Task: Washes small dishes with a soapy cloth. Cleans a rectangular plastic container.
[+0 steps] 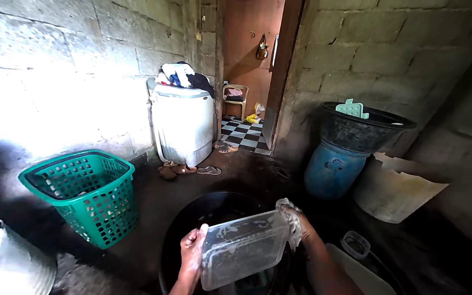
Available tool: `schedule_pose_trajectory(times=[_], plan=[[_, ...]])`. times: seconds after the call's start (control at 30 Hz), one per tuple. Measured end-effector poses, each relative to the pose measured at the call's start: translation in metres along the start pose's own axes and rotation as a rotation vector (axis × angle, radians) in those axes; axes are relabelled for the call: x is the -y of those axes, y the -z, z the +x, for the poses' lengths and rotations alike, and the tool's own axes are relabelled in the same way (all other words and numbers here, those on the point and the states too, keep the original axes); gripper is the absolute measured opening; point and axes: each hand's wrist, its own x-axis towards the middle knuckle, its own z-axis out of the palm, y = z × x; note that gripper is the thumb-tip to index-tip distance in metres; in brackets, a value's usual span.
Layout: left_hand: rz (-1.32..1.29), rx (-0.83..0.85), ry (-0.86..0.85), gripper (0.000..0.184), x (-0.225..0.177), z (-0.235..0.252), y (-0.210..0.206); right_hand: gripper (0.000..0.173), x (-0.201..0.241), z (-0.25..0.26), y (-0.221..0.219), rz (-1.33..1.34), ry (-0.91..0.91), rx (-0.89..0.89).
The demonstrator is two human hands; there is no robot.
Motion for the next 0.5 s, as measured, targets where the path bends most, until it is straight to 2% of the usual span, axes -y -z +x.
schedule_pose_trajectory(times=[0.03,0.1,0.17,0.2,0.23,0.3,0.37,0.43,0.5], plan=[[0.080,0.037,-0.007,0.037,0.003,0.004,0.005,0.018,0.006,-0.002,-0.006,0.023,0.043,-0.020],[0.547,0.221,0.009,0.032,-0.001,0.010,0.014,0.017,0.018,-0.007,-0.023,-0.039,0.156,-0.014],[0.982,0.449,0.165,0.046,-0.015,0.003,0.000,0.024,0.033,-0.016,-0.046,-0.177,0.261,0.049],[1.053,0.498,0.204,0.051,-0.016,-0.004,-0.012,0.029,0.040,-0.025,-0.059,-0.266,0.297,0.087],[1.036,0.491,0.184,0.052,-0.015,-0.015,-0.023,0.033,0.043,-0.035,-0.073,-0.356,0.323,0.135],[0.842,0.363,0.024,0.047,0.000,-0.033,-0.034,0.037,0.035,-0.054,-0.095,-0.484,0.396,0.253],[0.662,0.257,-0.095,0.039,0.014,-0.037,-0.035,0.040,0.017,-0.064,-0.103,-0.513,0.456,0.358],[0.523,0.184,-0.144,0.035,0.024,-0.032,-0.030,0.045,0.003,-0.064,-0.097,-0.550,0.398,0.382],[0.385,0.153,-0.121,0.035,0.025,-0.027,-0.023,0.051,-0.007,-0.054,-0.080,-0.575,0.262,0.330]])
